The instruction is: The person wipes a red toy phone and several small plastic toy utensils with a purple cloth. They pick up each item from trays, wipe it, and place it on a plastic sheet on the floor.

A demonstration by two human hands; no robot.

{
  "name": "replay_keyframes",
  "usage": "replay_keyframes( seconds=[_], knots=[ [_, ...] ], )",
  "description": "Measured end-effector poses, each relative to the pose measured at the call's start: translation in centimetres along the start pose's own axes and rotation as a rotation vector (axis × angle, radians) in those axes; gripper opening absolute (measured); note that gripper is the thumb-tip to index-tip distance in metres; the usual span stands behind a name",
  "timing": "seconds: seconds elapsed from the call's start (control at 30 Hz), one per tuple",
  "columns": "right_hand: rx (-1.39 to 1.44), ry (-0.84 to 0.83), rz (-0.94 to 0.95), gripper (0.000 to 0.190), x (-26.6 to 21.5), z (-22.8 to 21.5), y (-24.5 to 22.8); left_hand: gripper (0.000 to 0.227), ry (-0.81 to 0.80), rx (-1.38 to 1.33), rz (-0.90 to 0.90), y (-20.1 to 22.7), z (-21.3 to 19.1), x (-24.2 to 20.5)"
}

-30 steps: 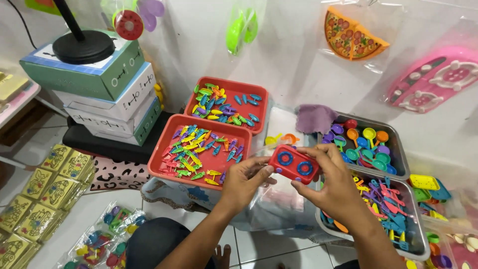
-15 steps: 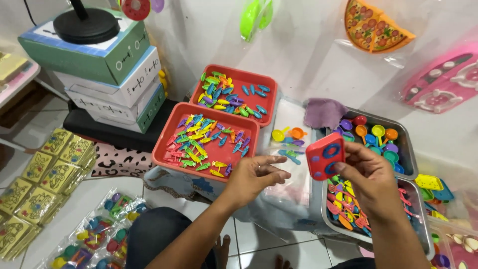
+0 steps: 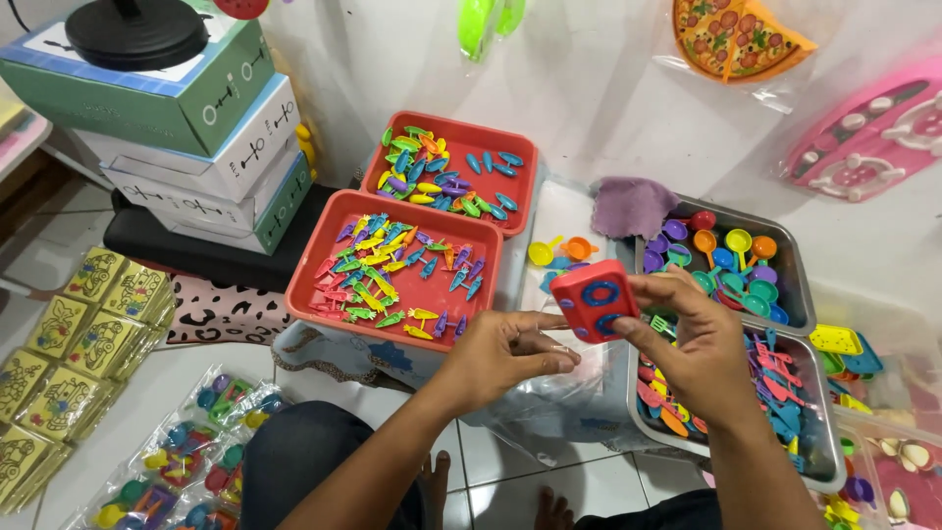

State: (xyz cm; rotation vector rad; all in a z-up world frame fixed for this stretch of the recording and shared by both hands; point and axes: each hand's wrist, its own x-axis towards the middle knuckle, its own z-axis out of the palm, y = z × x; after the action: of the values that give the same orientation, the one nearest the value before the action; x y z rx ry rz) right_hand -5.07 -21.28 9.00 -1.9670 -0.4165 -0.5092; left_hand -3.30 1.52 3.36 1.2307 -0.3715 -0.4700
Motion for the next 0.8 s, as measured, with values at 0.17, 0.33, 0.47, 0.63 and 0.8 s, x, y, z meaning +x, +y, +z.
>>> replay_keyframes(
  seconds=[0.17,0.33,0.47,0.63,0.8],
  knots=[
    [0.093,-0.099,0.141,0.055,0.5,-0.3,-1.0,0.047,-0.023,-0.009,-0.009,-0.6,-0.4,0.1],
    [0.223,-0.077,0.112,0.050,0.2,-0.6,0.9,0.051,-0.092,-0.021,-0.044,-0.3,-0.3,0.1],
    [0.163,-0.049,0.036,0.048,-0.4,-0.3,1.7,0.050,-0.127,-0.060,-0.039,-0.7,-0.3,0.3],
    [0.160,-0.021,0.079,0.044,0.3,0.1,0.4,0.048,-0.161,-0.075,-0.047,-0.6,-0.3,0.0],
    [0.223,-0.030,0.140,0.045,0.3,0.0,0.2,0.051,-0.158,-0.066,-0.045,-0.5,-0.4,0.3]
  ],
)
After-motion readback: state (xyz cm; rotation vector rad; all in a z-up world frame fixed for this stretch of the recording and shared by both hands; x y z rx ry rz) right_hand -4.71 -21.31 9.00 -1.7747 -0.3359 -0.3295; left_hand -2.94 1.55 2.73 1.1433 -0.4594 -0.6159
